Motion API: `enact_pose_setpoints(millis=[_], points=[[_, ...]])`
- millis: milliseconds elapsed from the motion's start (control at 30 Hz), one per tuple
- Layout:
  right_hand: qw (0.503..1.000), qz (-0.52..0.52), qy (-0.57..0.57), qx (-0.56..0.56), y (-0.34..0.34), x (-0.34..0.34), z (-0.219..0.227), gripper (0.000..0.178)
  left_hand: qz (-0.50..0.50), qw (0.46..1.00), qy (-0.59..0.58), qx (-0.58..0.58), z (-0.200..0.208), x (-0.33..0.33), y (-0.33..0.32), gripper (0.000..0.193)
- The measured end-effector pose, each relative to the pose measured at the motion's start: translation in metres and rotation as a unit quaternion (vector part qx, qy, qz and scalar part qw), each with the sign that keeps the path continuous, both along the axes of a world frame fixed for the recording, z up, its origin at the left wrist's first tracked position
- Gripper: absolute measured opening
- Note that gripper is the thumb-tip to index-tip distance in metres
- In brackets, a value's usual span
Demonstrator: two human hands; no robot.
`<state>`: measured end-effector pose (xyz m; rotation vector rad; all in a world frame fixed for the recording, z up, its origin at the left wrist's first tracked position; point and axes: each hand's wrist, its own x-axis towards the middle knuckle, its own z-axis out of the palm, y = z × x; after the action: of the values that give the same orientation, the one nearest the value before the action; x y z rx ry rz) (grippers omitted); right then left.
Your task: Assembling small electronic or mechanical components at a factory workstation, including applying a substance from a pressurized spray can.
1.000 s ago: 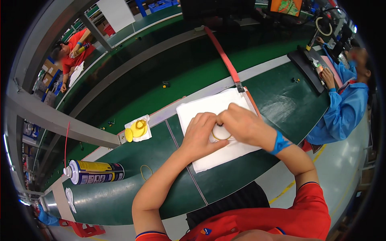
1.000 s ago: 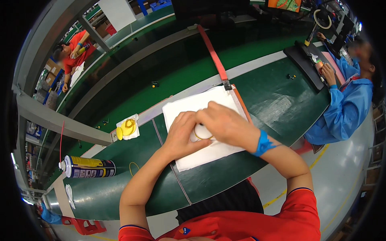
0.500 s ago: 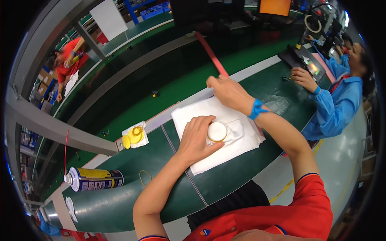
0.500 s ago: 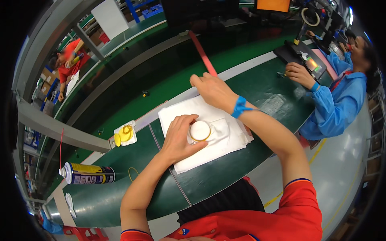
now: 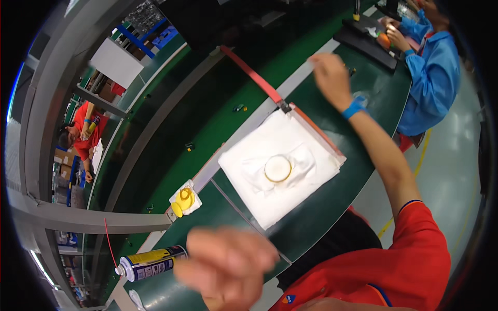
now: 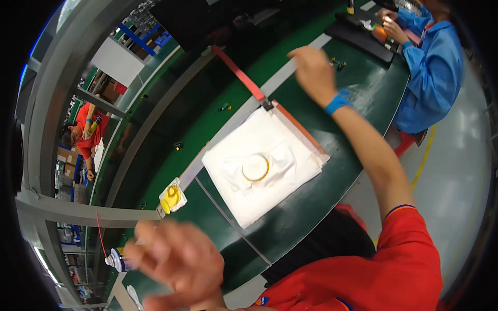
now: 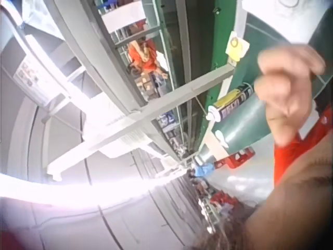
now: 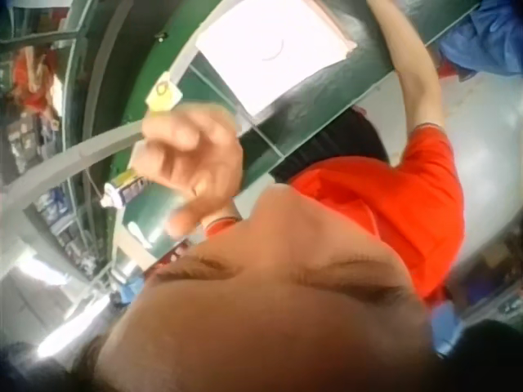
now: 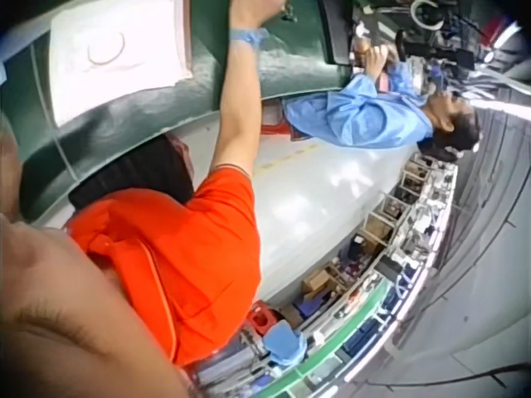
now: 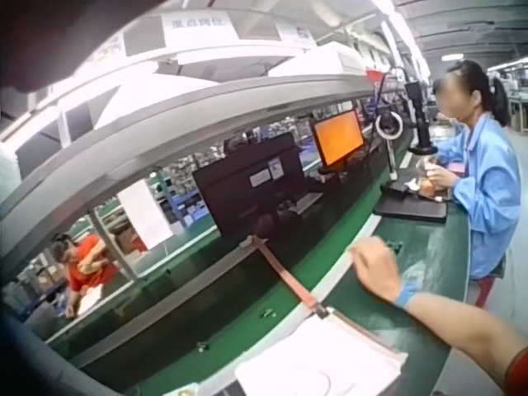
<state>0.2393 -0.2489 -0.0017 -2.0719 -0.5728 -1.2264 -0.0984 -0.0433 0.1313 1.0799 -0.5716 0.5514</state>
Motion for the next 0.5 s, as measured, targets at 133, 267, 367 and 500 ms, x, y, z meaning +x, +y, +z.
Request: enact_pose_setpoints(millis=[133,267,367,500], points=[[0.958,-0.257,0.115,-0.061,-0.1,0.019,-0.05,0.023,0.059,0.983,0.101,-0.144,0.041,-0.035,-0.043,0.021],[0.953,-0.223,0.17,-0.116,-0.088,0.023,-0.054,0.017,0.009,0.985,0.119,-0.124,0.047,-0.035,-0.038,0.02],[0.978,-0.07,0.171,-0.097,-0.064,0.008,-0.045,0.006,-0.007,0.987,0.099,-0.122,0.04,-0.034,-0.034,0.017],[0.978,0.032,0.182,-0.099,-0.04,-0.008,-0.038,0.005,0.019,0.984,0.124,-0.124,0.044,-0.039,-0.038,0.014]])
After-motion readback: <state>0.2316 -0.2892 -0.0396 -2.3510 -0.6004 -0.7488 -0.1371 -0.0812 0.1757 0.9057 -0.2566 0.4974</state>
